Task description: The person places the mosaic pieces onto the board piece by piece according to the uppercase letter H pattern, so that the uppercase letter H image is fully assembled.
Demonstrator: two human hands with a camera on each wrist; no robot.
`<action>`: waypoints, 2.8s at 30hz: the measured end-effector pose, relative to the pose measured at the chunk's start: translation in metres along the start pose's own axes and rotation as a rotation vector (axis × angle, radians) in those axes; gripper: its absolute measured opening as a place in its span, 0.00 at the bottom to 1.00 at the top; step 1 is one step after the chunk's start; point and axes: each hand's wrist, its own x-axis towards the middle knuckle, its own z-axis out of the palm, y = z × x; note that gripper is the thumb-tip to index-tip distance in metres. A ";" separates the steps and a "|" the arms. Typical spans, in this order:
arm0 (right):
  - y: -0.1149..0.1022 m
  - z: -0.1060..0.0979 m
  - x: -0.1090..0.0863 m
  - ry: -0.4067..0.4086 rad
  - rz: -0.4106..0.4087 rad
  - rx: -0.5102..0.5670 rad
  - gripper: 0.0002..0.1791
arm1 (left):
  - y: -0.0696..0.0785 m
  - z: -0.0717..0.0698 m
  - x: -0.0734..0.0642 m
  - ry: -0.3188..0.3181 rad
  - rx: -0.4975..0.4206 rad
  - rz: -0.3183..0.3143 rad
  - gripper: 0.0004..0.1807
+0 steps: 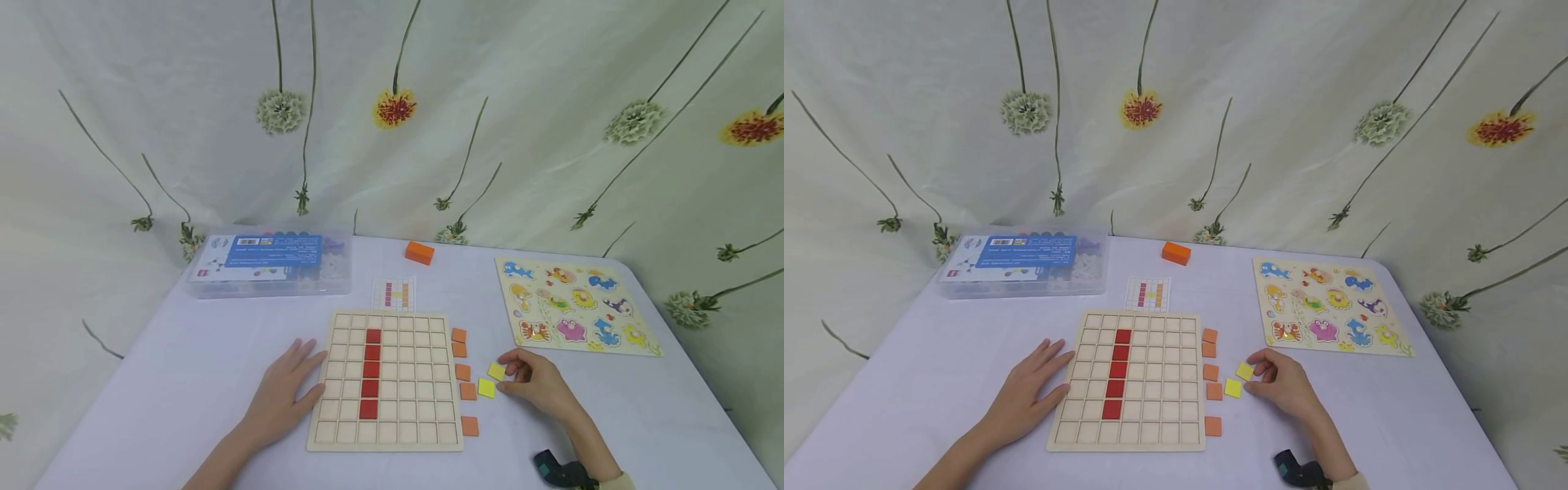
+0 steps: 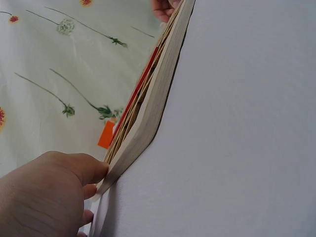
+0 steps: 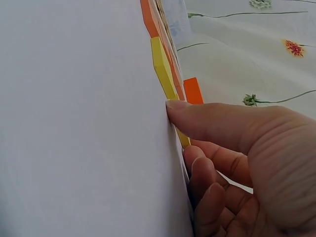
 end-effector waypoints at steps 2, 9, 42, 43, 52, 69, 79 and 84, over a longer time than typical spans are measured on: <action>0.001 0.000 0.001 0.002 0.003 -0.002 0.20 | 0.000 0.000 0.000 -0.001 0.002 0.000 0.28; 0.002 0.002 0.002 0.005 0.011 -0.018 0.17 | 0.000 0.000 0.000 -0.015 0.007 -0.009 0.28; -0.105 0.042 0.021 -0.158 -0.226 -0.056 0.11 | -0.003 0.001 0.000 0.009 0.004 0.017 0.28; -0.109 0.048 0.023 -0.178 -0.244 -0.060 0.11 | -0.004 0.001 0.000 0.008 0.005 0.016 0.28; -0.130 0.086 0.033 -0.277 -0.318 -0.147 0.08 | -0.003 0.001 -0.002 0.008 0.007 0.009 0.28; -0.136 0.096 0.033 -0.310 -0.280 -0.134 0.10 | -0.005 0.003 -0.003 0.011 0.009 0.011 0.28; -0.116 0.052 0.013 -0.182 -0.346 0.009 0.16 | -0.002 0.002 -0.002 0.000 0.007 0.004 0.28; -0.082 0.020 0.002 -0.085 -0.328 0.116 0.19 | -0.003 0.001 -0.002 0.003 0.019 0.007 0.28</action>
